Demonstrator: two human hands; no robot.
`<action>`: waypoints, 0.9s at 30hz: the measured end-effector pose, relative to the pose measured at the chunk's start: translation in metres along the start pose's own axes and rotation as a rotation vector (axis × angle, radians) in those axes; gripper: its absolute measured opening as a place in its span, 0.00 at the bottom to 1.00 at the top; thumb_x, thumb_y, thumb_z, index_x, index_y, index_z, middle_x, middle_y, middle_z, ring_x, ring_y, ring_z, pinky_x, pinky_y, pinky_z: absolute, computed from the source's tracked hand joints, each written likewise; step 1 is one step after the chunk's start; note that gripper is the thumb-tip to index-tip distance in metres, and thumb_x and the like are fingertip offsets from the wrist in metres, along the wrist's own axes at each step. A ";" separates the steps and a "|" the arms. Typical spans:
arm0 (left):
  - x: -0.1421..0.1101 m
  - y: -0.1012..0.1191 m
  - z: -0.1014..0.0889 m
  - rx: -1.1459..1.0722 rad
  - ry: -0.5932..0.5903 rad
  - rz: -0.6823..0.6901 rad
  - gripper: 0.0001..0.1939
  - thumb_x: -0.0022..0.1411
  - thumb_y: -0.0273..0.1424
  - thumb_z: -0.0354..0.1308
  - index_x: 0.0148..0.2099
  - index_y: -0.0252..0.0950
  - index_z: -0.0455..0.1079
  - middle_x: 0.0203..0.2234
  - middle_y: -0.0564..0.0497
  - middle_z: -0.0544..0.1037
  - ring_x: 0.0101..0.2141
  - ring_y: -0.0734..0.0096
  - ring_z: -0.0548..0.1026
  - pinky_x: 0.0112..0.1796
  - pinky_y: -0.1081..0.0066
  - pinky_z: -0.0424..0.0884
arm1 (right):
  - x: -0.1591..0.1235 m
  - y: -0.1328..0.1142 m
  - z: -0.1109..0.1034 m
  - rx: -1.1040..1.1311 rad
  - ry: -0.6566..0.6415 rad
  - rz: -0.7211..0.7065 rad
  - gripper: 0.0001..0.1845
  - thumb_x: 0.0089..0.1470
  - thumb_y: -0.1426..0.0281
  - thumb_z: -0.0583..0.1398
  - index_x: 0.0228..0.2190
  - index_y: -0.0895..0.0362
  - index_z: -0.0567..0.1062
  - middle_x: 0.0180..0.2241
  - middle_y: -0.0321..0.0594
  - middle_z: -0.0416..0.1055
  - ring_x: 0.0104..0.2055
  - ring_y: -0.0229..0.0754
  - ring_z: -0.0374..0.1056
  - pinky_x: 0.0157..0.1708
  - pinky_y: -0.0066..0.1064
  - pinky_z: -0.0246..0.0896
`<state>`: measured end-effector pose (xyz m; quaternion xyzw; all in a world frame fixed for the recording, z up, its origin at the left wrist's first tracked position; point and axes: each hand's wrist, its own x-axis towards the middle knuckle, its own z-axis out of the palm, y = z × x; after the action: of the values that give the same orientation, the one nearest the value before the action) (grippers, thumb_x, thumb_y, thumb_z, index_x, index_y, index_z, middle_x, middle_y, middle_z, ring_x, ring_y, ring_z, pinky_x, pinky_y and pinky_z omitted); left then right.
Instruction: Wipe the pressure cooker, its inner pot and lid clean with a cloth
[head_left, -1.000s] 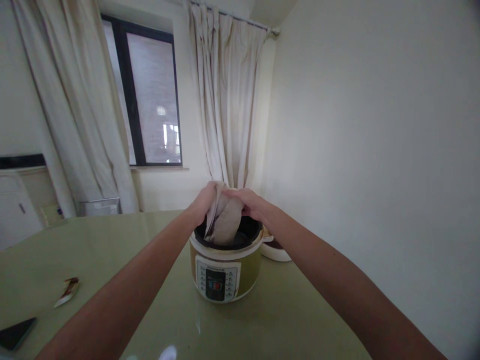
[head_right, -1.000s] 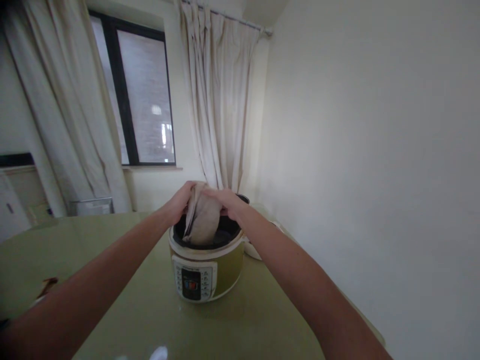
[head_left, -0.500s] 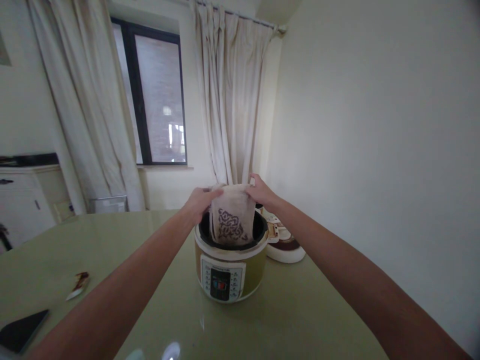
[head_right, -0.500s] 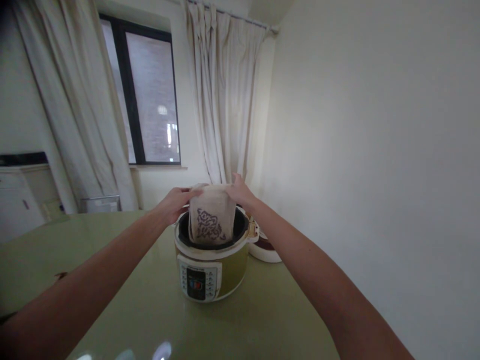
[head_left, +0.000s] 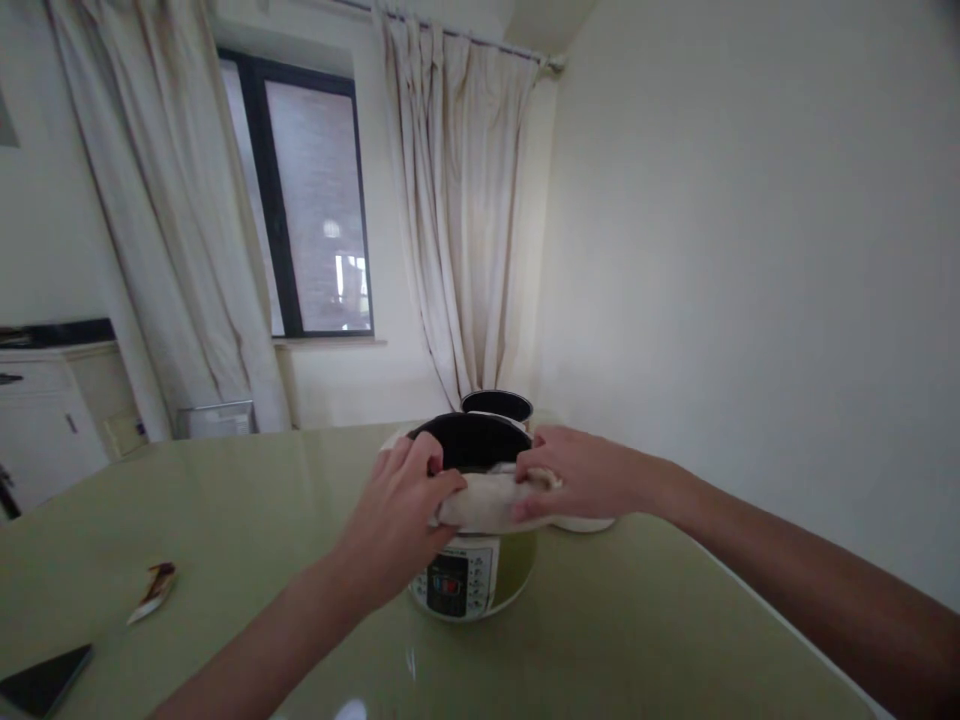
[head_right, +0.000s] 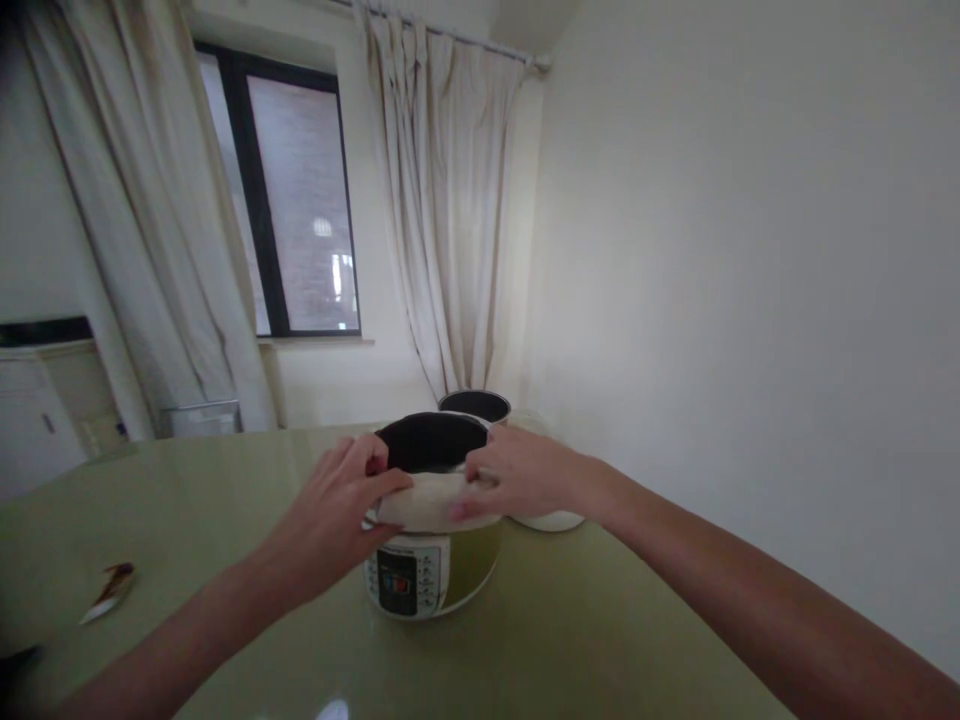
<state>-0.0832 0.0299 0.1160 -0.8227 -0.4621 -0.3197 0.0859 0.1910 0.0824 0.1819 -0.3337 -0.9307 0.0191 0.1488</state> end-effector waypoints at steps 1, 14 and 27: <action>-0.008 0.003 0.003 -0.057 -0.015 0.015 0.16 0.53 0.24 0.67 0.44 0.46 0.78 0.50 0.45 0.73 0.52 0.46 0.70 0.53 0.49 0.68 | -0.006 -0.003 0.000 -0.024 0.042 0.039 0.23 0.56 0.44 0.66 0.31 0.51 0.84 0.39 0.47 0.76 0.42 0.53 0.71 0.42 0.41 0.63; 0.001 -0.065 0.066 -0.335 0.118 -0.116 0.23 0.76 0.39 0.41 0.30 0.43 0.68 0.27 0.50 0.76 0.36 0.57 0.73 0.55 0.54 0.61 | 0.024 -0.011 0.097 -0.101 0.036 -0.116 0.41 0.48 0.33 0.65 0.47 0.54 0.76 0.41 0.46 0.81 0.43 0.54 0.77 0.42 0.39 0.62; 0.003 -0.075 0.079 -0.321 0.213 -0.076 0.29 0.76 0.42 0.34 0.24 0.43 0.61 0.19 0.51 0.71 0.26 0.61 0.68 0.42 0.56 0.65 | 0.039 -0.070 0.117 -0.260 0.211 0.193 0.45 0.56 0.29 0.52 0.41 0.59 0.77 0.37 0.53 0.80 0.39 0.55 0.75 0.45 0.46 0.60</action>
<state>-0.1081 0.1082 0.0440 -0.7694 -0.4243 -0.4774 -0.0102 0.0849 0.0599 0.0901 -0.4382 -0.8681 -0.1222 0.1988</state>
